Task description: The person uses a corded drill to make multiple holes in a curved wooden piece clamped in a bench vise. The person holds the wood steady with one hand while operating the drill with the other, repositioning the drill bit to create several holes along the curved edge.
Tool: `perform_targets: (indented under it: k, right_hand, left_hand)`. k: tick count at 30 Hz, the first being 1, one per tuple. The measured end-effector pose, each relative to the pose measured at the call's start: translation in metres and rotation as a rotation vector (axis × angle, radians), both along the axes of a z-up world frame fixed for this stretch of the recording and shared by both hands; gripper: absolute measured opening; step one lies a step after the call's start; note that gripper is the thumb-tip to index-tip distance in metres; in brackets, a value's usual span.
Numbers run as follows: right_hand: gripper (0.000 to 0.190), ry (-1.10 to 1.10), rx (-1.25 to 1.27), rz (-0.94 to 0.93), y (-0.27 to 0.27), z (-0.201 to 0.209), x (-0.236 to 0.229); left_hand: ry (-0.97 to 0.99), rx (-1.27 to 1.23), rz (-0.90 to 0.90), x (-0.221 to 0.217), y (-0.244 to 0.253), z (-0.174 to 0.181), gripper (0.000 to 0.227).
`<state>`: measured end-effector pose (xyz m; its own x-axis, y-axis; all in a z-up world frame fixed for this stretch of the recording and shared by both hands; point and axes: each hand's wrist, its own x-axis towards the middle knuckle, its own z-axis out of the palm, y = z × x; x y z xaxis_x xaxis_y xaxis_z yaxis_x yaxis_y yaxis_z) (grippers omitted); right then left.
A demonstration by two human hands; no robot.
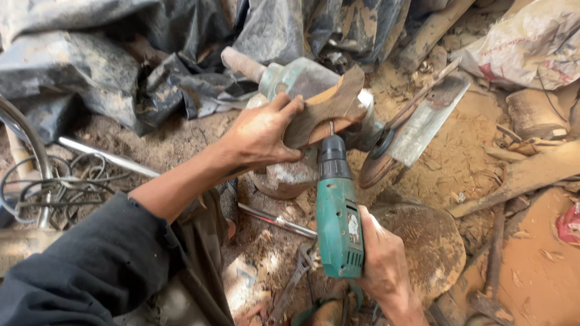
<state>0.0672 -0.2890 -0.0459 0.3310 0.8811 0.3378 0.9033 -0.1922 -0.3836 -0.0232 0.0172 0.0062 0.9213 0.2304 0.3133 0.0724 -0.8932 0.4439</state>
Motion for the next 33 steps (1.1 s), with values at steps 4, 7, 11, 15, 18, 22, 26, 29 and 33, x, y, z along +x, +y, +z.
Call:
perform_targets:
  k: [4,7,11,15,18,22,26,29,33]
  right_hand:
    - [0.095,-0.025,0.023,0.010,-0.005,0.001,-0.008]
    - [0.082,0.007,-0.034,-0.038,-0.009,0.004,-0.016]
    - [0.083,-0.130,-0.029,-0.093,-0.022,0.004,-0.025]
    - [0.080,-0.068,0.183,-0.002,-0.040,0.005,-0.023]
    - [0.072,0.253,0.278,-0.015,-0.057,0.011,-0.027]
    - [0.061,1.009,0.488,-0.004,-0.067,0.024,-0.022]
    - [0.052,1.715,0.699,0.059,-0.055,0.005,-0.022]
    - [0.049,1.705,0.793,-0.026,-0.037,-0.018,-0.026]
    - [0.049,1.817,0.809,-0.065,-0.020,-0.028,-0.028]
  left_hand:
    - [0.087,-0.004,0.043,0.003,0.001,0.000,0.098]
    - [0.077,-0.019,0.054,0.002,-0.002,-0.002,0.096]
    - [0.068,0.003,0.046,0.000,0.000,0.000,0.097]
    - [0.161,-0.316,0.008,0.005,0.019,0.004,0.100]
    - [0.167,-0.488,-0.006,0.009,0.034,-0.001,0.106]
    - [0.221,-0.393,0.081,0.009,0.032,-0.006,0.105]
    - [0.139,-0.016,0.136,0.011,0.009,-0.009,0.100]
    - [0.135,0.054,0.164,0.012,-0.002,-0.004,0.100]
    - [0.193,0.034,0.175,0.010,-0.004,0.003,0.094]
